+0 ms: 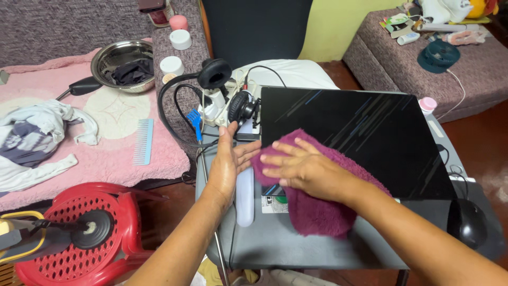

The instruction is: The person wipes a gray desk surface and a closed black laptop with a purple cloth. They move a pair of headphones aside to reach the laptop lid, then continue wiping the desk and laptop surfaces.

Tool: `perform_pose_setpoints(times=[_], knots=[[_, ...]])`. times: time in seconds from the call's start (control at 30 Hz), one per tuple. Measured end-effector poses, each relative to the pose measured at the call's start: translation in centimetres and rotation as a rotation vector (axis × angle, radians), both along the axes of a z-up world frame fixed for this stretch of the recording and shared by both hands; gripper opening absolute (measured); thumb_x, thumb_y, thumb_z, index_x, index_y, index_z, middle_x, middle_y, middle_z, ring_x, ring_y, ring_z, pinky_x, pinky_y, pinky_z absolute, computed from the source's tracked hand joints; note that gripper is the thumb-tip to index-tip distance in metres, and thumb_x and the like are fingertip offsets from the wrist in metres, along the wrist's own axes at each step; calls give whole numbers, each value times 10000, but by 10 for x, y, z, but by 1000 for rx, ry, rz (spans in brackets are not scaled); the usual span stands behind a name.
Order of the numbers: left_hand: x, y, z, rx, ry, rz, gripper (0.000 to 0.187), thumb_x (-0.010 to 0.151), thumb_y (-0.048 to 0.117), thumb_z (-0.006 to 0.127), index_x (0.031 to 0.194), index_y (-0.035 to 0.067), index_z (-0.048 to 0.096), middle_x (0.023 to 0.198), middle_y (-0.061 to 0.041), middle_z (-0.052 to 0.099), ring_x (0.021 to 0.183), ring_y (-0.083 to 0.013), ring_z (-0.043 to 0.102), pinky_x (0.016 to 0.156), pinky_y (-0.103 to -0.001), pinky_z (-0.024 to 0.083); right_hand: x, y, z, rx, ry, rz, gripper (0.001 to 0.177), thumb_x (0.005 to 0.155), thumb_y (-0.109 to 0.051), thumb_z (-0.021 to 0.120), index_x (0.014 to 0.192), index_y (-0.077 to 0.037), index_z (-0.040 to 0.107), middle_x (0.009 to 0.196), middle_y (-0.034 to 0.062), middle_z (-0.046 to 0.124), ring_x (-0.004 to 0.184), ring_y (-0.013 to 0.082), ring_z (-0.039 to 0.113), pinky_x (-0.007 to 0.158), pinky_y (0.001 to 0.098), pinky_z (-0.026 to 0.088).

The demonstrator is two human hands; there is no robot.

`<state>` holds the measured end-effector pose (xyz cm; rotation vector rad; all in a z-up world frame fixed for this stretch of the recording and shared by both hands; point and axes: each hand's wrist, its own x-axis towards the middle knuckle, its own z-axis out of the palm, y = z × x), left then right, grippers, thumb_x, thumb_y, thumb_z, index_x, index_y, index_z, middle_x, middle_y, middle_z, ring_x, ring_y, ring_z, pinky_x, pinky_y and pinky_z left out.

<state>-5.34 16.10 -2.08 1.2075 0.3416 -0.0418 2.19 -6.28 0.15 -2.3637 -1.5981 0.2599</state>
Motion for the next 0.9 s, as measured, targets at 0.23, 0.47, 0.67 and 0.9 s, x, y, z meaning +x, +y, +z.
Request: perform_pose_setpoints(times=[0.23,0.47,0.67,0.9], knots=[[5,5,1,-1,-5,-15,925,892,765,148,1634,213,118,1337,-251,676,1255,-330,656,1118,-427,410,48,11,7,105,35,-212,406,944,-251,631,1345,-217,683,1558,-16,503,1523,271,318,1209,558,154],[6,5,3,-26,2,9,910,897,754,161,1634,222,123,1311,-227,685,1225,-324,666,1097,-426,436,21,9,-8,56,50,-10,418,931,-313,617,1339,-255,683,1551,-21,524,1510,270,341,1224,542,166],[8,4,4,1,36,8,881,905,738,152,1632,241,128,1290,-219,699,1208,-311,675,1086,-430,425,80,27,-1,50,-81,-355,458,958,-279,583,1412,-231,613,1576,6,456,1493,287,306,1170,589,156],[15,-1,1,23,-87,67,862,936,717,186,1636,215,175,1299,-232,680,1206,-301,666,1075,-421,451,67,27,-21,85,-92,-147,411,993,-302,580,1398,-249,624,1583,-21,472,1518,254,350,1218,578,191]])
